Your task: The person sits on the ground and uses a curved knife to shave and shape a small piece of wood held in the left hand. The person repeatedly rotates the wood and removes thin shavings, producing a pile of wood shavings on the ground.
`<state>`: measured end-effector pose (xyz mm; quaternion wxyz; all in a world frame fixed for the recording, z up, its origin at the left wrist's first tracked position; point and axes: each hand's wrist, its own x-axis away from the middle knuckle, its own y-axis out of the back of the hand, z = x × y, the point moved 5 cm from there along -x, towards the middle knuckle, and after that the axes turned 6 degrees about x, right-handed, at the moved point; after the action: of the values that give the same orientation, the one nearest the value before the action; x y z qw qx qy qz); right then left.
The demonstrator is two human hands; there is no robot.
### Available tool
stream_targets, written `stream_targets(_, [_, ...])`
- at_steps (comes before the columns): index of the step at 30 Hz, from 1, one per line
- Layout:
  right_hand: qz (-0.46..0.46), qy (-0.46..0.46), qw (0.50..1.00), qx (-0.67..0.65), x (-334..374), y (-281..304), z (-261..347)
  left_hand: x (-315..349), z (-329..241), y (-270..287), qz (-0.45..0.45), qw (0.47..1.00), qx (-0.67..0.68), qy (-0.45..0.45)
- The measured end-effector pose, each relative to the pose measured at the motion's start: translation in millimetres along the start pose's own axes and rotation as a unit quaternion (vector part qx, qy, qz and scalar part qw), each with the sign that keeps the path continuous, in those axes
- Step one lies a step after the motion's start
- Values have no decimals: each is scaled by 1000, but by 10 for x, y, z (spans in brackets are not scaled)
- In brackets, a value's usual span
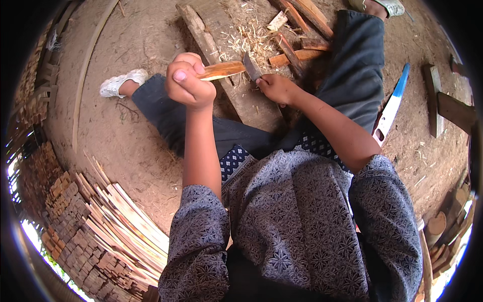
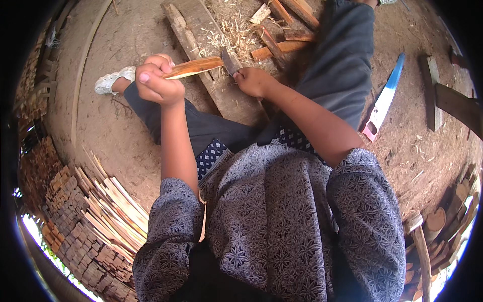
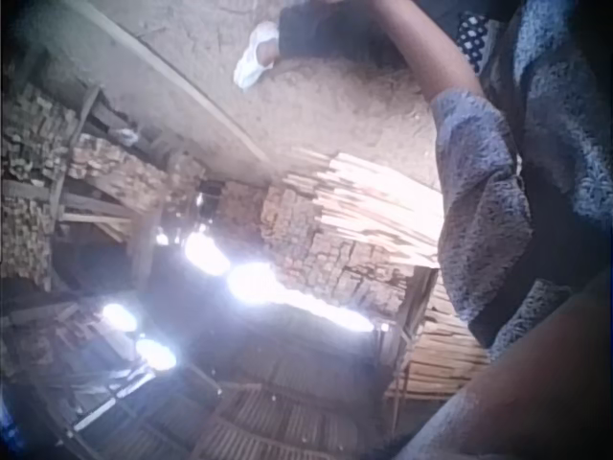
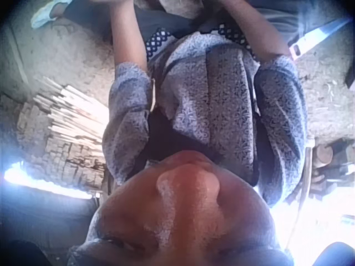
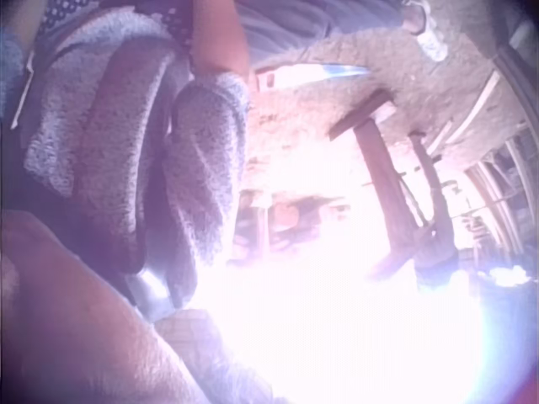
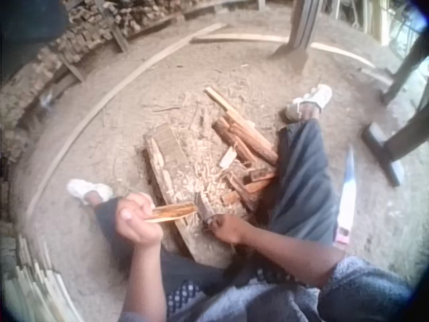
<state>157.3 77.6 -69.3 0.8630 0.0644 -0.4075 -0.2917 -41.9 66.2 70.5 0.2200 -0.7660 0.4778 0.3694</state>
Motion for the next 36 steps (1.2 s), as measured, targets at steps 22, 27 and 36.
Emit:
stream_targets(22, [-8,43,986,-160,274,163,142,-46,-291,-54,56,976,-197,-76])
stream_targets(27, [-9,34,999,12,-103,53,65,37,-258,42,44,975,-212,-45])
stream_targets(36, [-123,108,986,44,14,-78,187,-31,-212,-55,21,962,-260,-75])
